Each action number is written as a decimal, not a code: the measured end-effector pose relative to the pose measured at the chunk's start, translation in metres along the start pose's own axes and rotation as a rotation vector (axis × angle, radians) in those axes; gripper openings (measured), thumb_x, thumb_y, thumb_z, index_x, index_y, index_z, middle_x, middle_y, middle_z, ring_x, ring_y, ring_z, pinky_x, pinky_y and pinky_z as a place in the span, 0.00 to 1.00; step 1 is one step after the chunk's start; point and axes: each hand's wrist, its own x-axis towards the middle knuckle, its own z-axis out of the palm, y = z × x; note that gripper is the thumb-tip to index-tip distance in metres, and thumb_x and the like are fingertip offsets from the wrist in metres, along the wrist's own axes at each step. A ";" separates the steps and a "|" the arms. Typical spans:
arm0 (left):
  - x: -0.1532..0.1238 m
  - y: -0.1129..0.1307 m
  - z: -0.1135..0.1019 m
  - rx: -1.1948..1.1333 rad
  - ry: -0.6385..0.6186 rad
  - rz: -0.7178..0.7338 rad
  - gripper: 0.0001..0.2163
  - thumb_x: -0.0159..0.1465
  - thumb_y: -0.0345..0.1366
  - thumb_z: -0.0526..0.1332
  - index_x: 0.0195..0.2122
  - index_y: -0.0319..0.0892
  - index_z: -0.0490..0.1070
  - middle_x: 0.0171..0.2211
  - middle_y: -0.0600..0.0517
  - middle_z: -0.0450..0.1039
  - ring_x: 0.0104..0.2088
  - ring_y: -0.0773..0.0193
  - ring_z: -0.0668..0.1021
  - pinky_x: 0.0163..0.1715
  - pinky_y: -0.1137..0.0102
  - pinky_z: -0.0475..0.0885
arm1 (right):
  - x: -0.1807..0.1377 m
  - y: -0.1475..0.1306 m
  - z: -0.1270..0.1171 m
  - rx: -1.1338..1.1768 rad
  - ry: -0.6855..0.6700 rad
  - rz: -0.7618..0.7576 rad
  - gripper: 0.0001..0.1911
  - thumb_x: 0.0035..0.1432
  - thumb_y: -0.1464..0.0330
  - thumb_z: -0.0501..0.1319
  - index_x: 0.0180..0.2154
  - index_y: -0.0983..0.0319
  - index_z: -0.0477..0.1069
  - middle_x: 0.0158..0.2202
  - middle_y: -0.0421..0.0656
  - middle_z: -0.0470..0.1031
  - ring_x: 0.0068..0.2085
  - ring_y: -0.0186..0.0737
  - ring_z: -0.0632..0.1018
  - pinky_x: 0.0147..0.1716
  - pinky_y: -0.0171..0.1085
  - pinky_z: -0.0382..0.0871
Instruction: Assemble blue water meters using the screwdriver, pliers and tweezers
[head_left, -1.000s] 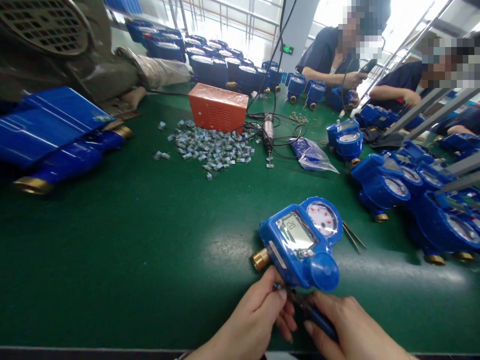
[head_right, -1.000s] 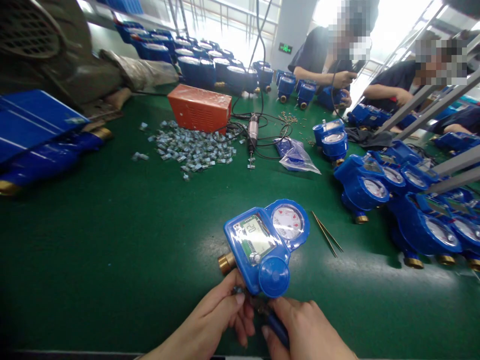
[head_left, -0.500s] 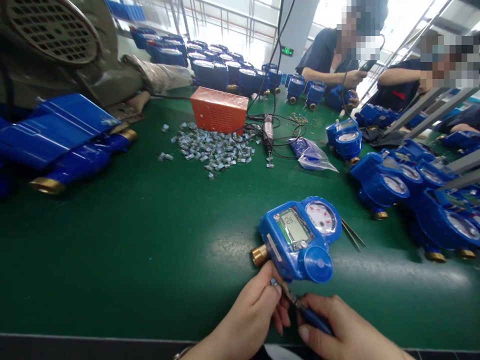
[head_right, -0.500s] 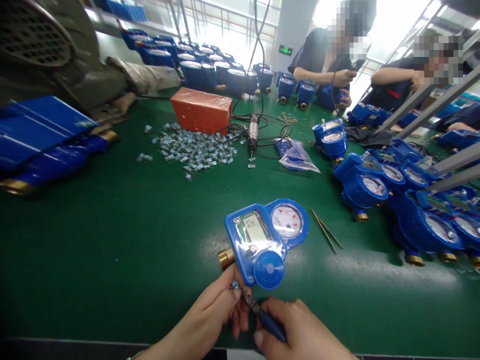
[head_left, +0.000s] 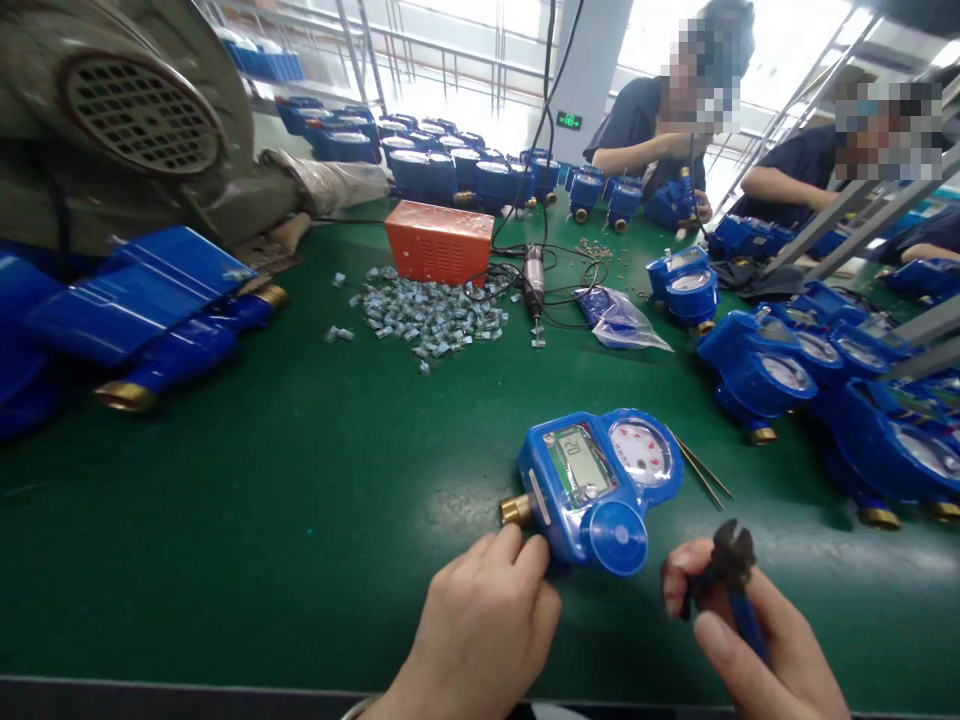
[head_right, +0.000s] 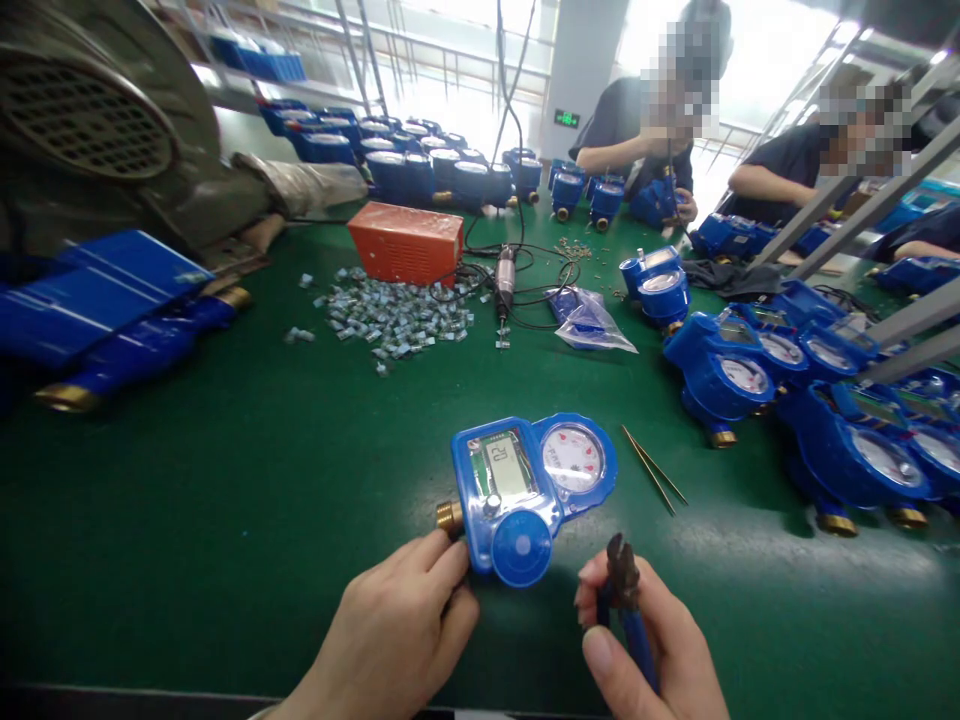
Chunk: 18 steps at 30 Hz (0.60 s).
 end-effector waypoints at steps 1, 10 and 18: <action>-0.001 -0.001 0.000 0.031 0.016 0.006 0.08 0.60 0.29 0.49 0.31 0.43 0.67 0.32 0.48 0.71 0.34 0.55 0.74 0.33 0.63 0.67 | 0.001 0.005 0.001 -0.028 0.038 -0.018 0.18 0.54 0.54 0.60 0.43 0.56 0.68 0.35 0.42 0.72 0.37 0.40 0.74 0.38 0.35 0.71; 0.019 -0.067 -0.074 0.315 0.397 -0.269 0.12 0.64 0.38 0.47 0.40 0.40 0.67 0.39 0.52 0.69 0.36 0.59 0.75 0.33 0.67 0.68 | 0.032 0.069 -0.027 -0.879 0.220 -0.235 0.23 0.56 0.55 0.58 0.51 0.57 0.63 0.48 0.48 0.69 0.49 0.51 0.70 0.49 0.52 0.65; 0.071 -0.111 -0.112 0.368 0.553 -0.167 0.29 0.63 0.46 0.45 0.62 0.38 0.46 0.66 0.49 0.35 0.60 0.30 0.52 0.50 0.46 0.59 | 0.049 0.083 -0.041 -1.106 0.295 -0.332 0.25 0.57 0.54 0.56 0.53 0.60 0.64 0.52 0.52 0.65 0.53 0.55 0.66 0.49 0.54 0.65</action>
